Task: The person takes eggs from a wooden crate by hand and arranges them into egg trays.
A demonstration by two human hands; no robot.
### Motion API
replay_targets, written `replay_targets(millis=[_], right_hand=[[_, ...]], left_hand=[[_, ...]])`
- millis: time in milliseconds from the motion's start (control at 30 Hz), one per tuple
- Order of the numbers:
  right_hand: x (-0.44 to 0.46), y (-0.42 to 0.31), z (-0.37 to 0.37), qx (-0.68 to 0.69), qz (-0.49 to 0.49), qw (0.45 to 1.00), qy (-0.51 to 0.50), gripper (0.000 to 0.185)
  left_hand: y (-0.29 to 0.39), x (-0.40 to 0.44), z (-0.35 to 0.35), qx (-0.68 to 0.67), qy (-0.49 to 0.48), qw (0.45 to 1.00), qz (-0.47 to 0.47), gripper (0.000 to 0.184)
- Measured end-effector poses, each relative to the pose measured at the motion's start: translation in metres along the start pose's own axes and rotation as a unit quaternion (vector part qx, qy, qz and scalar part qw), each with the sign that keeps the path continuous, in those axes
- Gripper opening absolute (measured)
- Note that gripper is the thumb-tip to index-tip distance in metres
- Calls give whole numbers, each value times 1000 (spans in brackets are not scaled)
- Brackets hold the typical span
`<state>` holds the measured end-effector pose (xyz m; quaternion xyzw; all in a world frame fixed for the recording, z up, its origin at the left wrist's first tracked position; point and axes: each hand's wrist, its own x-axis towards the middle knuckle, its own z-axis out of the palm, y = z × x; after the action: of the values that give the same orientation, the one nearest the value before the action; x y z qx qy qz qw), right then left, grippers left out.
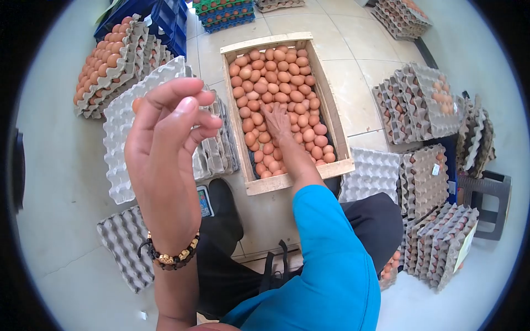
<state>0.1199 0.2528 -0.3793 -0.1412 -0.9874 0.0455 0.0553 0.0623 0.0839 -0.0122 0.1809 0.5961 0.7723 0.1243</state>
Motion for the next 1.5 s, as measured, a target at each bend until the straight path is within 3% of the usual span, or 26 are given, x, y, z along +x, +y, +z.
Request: replay_targets(millis=[333, 833, 933, 1133, 1233, 1333, 1367, 1500], right_hand=[[-9, 1, 6, -10, 0, 1000, 10, 57], [114, 4, 54, -69, 9, 998, 11, 47], [126, 15, 105, -20, 27, 999, -1, 48], [128, 14, 57, 27, 44, 997, -60, 48], [127, 8, 5, 160, 101, 966, -179, 49], [140, 23, 31, 377, 130, 908, -130, 56], [147, 29, 27, 424, 134, 880, -168, 57], [149, 18, -101, 551, 71, 750, -359, 59]], left_hand=[[-6, -1, 1, 11, 4, 1000, -22, 24], [-7, -2, -1, 30, 1, 999, -21, 24], [-6, 0, -2, 33, 8, 999, -15, 24], [-7, 2, -9, 29, 17, 999, -15, 24], [-7, 7, -13, 30, 28, 999, -25, 22], [-9, 16, -21, 48, 32, 997, -46, 20], [-11, 18, -23, 57, 31, 997, -52, 20], [-28, 27, -29, 122, -38, 991, -44, 23]])
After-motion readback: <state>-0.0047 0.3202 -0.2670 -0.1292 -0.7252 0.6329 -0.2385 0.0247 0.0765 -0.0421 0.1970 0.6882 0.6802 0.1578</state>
